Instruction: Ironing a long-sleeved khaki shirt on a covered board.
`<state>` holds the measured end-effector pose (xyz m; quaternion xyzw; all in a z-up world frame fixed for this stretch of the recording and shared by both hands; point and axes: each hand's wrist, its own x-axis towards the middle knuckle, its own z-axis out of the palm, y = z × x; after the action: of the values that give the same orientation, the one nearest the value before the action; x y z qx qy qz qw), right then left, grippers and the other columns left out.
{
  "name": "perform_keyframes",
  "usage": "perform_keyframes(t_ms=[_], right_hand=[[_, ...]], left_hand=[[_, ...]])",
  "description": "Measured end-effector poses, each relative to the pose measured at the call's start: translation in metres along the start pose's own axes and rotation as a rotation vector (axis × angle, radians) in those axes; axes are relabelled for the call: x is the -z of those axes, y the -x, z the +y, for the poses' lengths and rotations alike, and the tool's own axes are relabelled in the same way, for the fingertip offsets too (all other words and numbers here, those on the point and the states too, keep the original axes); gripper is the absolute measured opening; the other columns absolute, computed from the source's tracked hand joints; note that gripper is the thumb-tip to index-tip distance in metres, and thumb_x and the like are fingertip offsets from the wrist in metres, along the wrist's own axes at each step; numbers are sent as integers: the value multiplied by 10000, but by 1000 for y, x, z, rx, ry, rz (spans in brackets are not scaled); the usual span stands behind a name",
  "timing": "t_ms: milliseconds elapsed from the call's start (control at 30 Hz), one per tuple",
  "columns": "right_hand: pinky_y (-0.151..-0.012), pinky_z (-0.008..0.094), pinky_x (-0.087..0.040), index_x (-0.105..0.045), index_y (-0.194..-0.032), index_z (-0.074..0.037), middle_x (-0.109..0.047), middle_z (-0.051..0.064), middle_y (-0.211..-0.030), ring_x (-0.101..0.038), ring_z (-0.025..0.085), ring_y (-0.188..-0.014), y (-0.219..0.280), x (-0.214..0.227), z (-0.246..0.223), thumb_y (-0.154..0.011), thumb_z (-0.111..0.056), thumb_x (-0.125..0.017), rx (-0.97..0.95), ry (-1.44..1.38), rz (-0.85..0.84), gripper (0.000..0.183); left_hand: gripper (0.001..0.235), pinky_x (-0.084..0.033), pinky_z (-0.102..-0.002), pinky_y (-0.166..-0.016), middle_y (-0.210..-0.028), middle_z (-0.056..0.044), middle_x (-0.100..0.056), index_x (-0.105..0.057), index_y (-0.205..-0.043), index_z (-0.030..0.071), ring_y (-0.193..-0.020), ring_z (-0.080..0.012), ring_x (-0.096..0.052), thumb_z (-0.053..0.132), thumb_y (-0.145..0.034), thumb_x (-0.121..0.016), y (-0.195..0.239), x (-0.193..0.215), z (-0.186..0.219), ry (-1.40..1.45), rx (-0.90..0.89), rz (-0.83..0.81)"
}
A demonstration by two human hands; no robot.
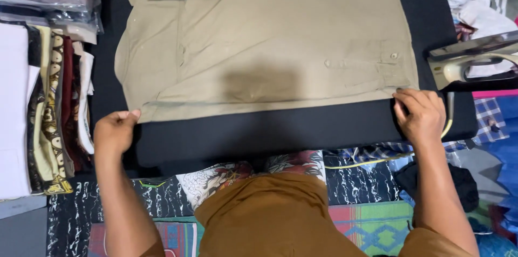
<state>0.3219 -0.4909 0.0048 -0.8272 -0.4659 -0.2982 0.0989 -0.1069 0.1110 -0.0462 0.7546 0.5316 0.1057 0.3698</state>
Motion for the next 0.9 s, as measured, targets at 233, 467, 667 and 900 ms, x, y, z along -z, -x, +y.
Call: perform_keyframes(t_ms=[233,467,667,900], right_hand=[[-822,356,-445,-813,-1103,-93,-786,37,-1167,-642,243,-997,33,30,-23,-962,-64,-866,-21,-2,-38,153],[-886,333,-466,-815,-1072,-94,-779,25,-1166,-652,227,-1001,65,48,-42,-958,-16,-888,-63,-17,-21,157],[-883,338,-474,-812,-1039,-66,-782,54,-1137,-642,227,-989,82,57,-48,-948,-16,-892,-33,-16,-8,131],[-936,375,-498,-801,-1012,-62,-777,61,-1163,-655,260,-1001,85,59,-54,-952,3,-864,-93,-27,-15,109]], left_hand=[[391,-452,-364,-832,-1027,-94,-752,-753,-1141,34,-940,-206,-642,402,-1033,-679,72,28,6,-32,100,-78],[339,-387,-344,-659,-815,-17,-613,-737,-1100,47,-702,-148,-484,378,-1047,-690,119,28,-30,49,140,-39],[255,-352,-322,-591,-789,-5,-573,-723,-1082,42,-667,-123,-426,294,-1054,-699,143,28,-41,153,184,-34],[328,-419,-357,-730,-788,-60,-633,-750,-1045,73,-750,-201,-543,392,-1027,-674,146,48,-8,-62,221,-119]])
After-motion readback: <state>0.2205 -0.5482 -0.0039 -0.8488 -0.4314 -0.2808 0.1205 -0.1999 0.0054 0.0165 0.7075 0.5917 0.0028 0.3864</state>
